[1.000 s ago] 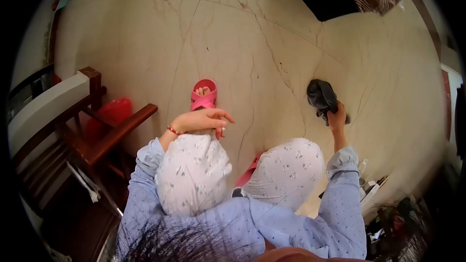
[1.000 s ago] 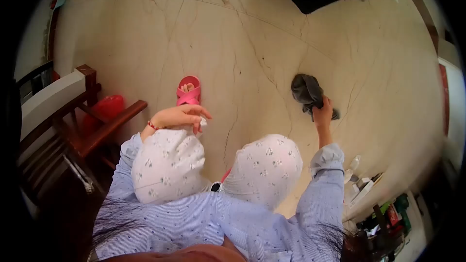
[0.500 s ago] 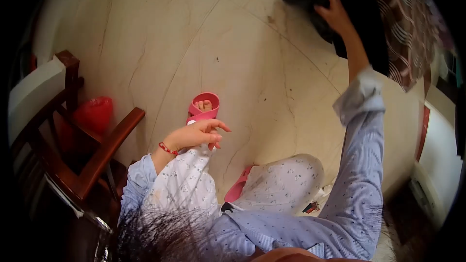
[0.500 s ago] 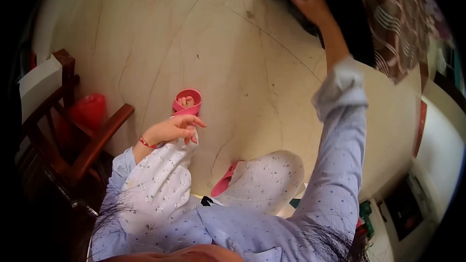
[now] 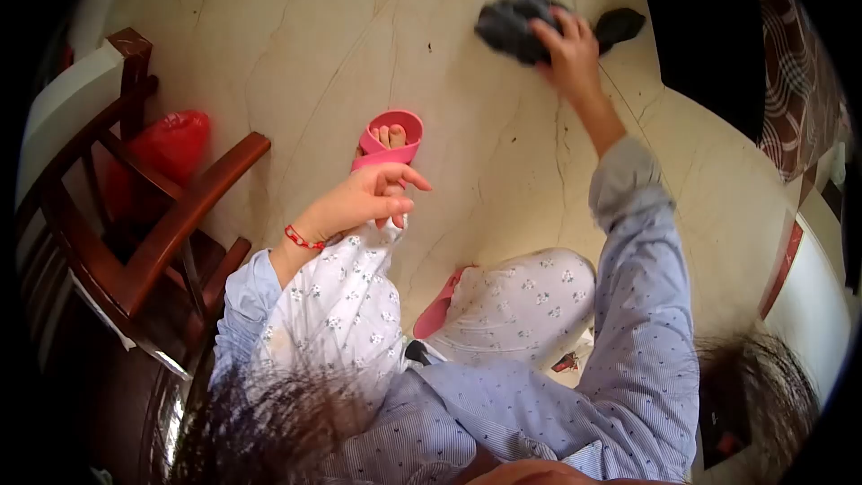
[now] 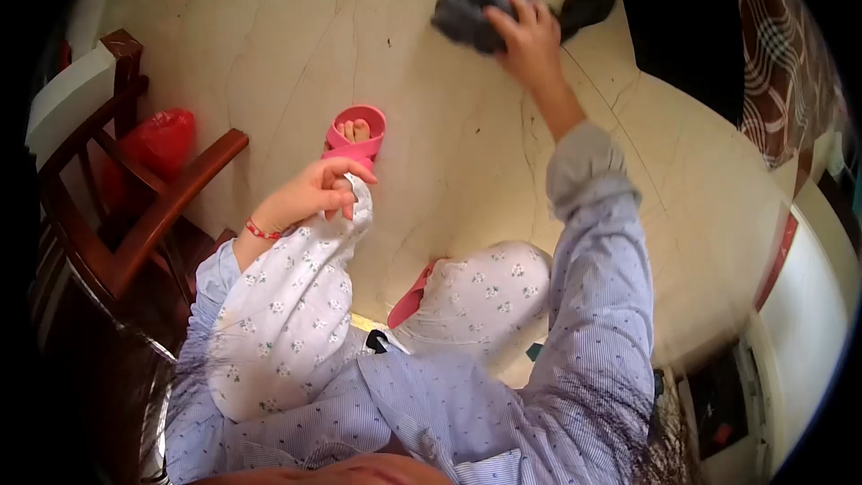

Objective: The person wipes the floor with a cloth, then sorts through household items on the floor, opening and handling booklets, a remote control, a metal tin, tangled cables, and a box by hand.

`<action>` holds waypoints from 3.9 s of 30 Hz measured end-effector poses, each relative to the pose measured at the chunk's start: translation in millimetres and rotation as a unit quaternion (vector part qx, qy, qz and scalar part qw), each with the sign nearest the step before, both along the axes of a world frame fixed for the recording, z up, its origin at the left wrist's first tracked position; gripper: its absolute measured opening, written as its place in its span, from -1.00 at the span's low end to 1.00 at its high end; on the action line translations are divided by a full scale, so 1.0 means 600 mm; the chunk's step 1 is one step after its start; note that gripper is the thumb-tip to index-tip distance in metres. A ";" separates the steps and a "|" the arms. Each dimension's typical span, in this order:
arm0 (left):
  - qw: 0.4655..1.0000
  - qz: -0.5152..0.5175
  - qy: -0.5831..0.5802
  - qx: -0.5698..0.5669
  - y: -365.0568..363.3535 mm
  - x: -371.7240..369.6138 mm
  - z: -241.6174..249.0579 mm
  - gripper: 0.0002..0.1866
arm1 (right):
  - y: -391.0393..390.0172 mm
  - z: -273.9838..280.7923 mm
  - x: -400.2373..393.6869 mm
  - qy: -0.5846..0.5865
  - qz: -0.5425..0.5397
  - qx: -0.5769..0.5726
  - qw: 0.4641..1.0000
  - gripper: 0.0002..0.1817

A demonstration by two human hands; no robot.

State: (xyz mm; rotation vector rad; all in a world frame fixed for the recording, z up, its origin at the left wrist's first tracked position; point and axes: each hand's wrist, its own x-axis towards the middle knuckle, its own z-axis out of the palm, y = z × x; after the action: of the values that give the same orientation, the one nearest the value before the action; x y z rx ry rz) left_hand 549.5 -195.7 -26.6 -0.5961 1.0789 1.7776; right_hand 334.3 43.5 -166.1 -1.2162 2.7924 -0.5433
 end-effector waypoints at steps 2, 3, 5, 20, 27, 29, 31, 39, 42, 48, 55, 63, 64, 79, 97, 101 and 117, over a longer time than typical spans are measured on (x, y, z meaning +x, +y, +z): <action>1.000 0.000 0.002 -0.025 0.004 0.007 -0.002 -0.72 | 0.064 0.011 0.095 -0.026 -0.006 0.047 0.999 -0.40; 1.000 0.000 0.002 -0.024 0.007 0.012 -0.002 -0.72 | 0.101 0.021 0.140 -0.046 0.001 0.074 0.996 -0.42; 0.999 -0.029 0.020 -0.026 0.007 0.016 -0.003 -0.73 | 0.179 0.027 0.210 -0.077 0.019 0.114 0.990 -0.45; 0.998 0.067 -0.006 0.008 -0.031 0.076 -0.022 -0.72 | -0.016 -0.072 -0.310 -0.131 -0.137 -0.037 0.981 -0.38; 0.998 0.064 -0.006 -0.026 -0.029 0.079 -0.034 -0.73 | -0.345 0.007 -0.117 -0.149 -0.069 0.096 0.982 -0.38; 0.997 0.075 0.007 -0.013 -0.023 0.073 -0.034 -0.74 | -0.355 0.009 -0.055 -0.076 0.029 0.075 0.994 -0.43; 0.996 0.075 0.027 -0.048 -0.020 0.060 -0.021 -0.74 | -0.319 -0.021 -0.023 -0.042 0.104 -0.011 0.994 -0.49; 0.995 0.053 0.010 -0.087 -0.006 0.051 -0.009 -0.73 | 0.013 -0.015 0.178 -0.081 0.152 0.030 0.985 -0.43; 0.996 0.019 0.016 -0.087 0.001 0.049 -0.009 -0.72 | 0.180 -0.002 0.272 -0.122 0.113 0.069 0.984 -0.50; 0.995 0.016 0.039 -0.089 0.009 0.053 -0.022 -0.77 | 0.406 0.019 0.377 -0.171 0.000 0.115 0.978 -0.57; 0.993 -0.047 0.036 -0.104 0.011 0.051 -0.026 -0.75 | 0.220 0.107 0.341 -0.258 -0.015 -0.033 0.966 -0.52; 0.982 -0.051 0.097 -0.151 0.024 0.050 -0.017 -0.72 | -0.050 -0.003 0.419 -0.116 0.186 -0.029 0.975 -0.83; 0.985 -0.041 0.103 -0.133 0.028 0.049 -0.014 -0.72 | -0.042 0.001 0.420 -0.150 0.167 -0.049 0.973 -0.86; 0.933 -0.234 0.109 -0.250 0.090 0.010 0.016 -0.75 | 0.569 -0.012 0.532 -0.124 -0.400 0.065 0.906 -0.57; 0.929 -0.307 0.196 -0.070 0.350 -0.136 -0.014 -0.74 | 0.365 0.087 0.236 -0.117 -0.441 -0.335 0.825 -0.49; 0.935 -0.071 0.274 -0.214 0.327 -0.132 -0.027 -0.78 | 0.228 0.101 0.137 -0.101 -0.289 -0.272 0.912 -0.50; 0.228 -0.125 0.782 -0.566 0.464 -0.398 0.067 -0.42 | 0.222 -0.006 0.124 -0.058 -0.326 -0.118 0.936 -0.61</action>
State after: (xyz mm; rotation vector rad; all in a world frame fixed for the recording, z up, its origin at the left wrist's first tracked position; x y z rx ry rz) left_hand 311.0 82.9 13.5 1.1683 3.5244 0.1863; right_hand 409.0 176.7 -169.9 -0.2116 3.0443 -0.9649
